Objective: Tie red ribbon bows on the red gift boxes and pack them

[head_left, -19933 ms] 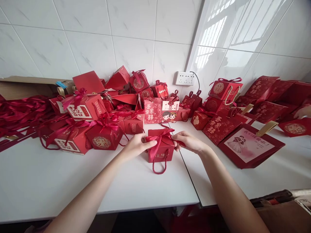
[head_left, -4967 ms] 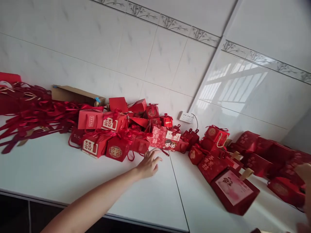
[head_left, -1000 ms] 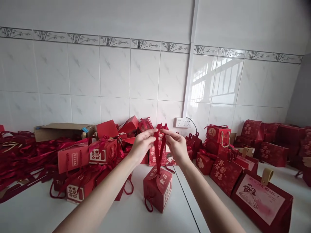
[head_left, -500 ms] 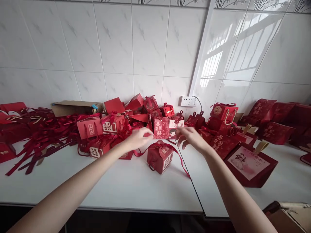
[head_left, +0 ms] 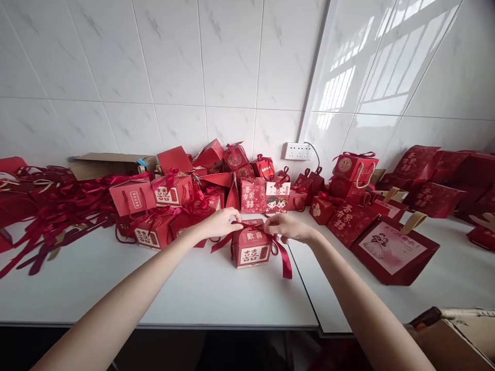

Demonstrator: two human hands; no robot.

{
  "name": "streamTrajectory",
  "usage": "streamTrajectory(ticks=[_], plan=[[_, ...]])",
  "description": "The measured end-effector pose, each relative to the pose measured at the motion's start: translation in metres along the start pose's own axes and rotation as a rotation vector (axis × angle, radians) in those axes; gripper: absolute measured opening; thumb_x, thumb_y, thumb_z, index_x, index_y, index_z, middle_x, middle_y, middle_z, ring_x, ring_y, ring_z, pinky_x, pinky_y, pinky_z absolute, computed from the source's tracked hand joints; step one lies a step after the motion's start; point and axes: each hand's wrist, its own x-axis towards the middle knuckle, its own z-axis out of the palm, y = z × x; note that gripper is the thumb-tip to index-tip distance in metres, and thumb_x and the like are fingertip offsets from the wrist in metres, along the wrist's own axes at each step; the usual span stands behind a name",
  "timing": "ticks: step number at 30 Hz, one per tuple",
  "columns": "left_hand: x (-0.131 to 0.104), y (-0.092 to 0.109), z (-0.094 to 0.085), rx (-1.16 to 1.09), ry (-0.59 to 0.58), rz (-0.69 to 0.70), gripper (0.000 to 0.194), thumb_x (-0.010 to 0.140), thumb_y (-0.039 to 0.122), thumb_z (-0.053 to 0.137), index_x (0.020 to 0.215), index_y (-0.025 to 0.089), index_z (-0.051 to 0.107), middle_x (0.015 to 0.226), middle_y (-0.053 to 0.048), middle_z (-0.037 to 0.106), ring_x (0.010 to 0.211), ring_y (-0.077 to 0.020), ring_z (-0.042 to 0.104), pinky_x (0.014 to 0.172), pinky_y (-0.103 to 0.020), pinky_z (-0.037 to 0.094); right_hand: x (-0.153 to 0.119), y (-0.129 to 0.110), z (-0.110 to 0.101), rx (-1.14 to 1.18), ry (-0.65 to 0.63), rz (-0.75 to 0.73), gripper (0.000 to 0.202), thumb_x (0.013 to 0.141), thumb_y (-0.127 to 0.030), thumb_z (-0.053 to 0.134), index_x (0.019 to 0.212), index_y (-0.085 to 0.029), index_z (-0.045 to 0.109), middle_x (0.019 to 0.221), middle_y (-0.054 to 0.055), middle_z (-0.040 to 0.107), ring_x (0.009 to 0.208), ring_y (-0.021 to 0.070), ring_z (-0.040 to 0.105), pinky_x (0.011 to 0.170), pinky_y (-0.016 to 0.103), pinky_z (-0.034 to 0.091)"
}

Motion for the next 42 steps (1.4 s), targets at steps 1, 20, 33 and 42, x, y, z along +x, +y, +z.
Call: streamTrajectory(ticks=[1, 20, 33, 42], plan=[[0.001, 0.002, -0.002, 0.008, 0.0, -0.01, 0.014, 0.061, 0.033, 0.071, 0.061, 0.021, 0.063, 0.072, -0.001, 0.065, 0.064, -0.0175, 0.06, 0.058, -0.024, 0.043, 0.001, 0.0, -0.001, 0.004, 0.017, 0.011, 0.015, 0.065, -0.028, 0.07, 0.066, -0.016, 0.062, 0.057, -0.004, 0.051, 0.047, 0.0064, 0.044, 0.034, 0.015, 0.033], [-0.018, -0.021, 0.017, -0.712, -0.069, -0.328, 0.032, 0.069, 0.045, 0.066, 0.063, 0.018, 0.05, 0.055, 0.004, 0.044, 0.038, -0.005, 0.035, 0.039, -0.021, 0.025, -0.002, 0.036, 0.006, 0.248, -0.171, 0.101, 0.035, 0.079, -0.047, 0.058, 0.069, -0.014, 0.058, 0.058, 0.002, 0.062, 0.047, 0.0108, 0.057, 0.042, 0.02, 0.045], [-0.026, -0.019, 0.004, -0.598, -0.303, -0.463, 0.043, 0.073, 0.054, 0.064, 0.066, 0.015, 0.049, 0.055, 0.008, 0.029, 0.043, -0.0023, 0.02, 0.039, -0.016, 0.016, 0.001, 0.043, 0.003, 0.385, -0.225, 0.012, 0.041, 0.076, -0.052, 0.065, 0.063, -0.016, 0.049, 0.047, -0.008, 0.04, 0.037, 0.0049, 0.044, 0.032, 0.016, 0.042], [-0.025, -0.035, 0.005, -0.674, -0.49, -0.372, 0.039, 0.077, 0.045, 0.064, 0.062, 0.016, 0.042, 0.057, 0.004, 0.044, 0.05, -0.0059, 0.044, 0.046, -0.017, 0.029, 0.001, 0.049, -0.004, 0.325, -0.2, 0.057, 0.039, 0.075, -0.047, 0.068, 0.062, -0.015, 0.048, 0.045, -0.008, 0.043, 0.034, 0.0038, 0.044, 0.033, 0.015, 0.039]])
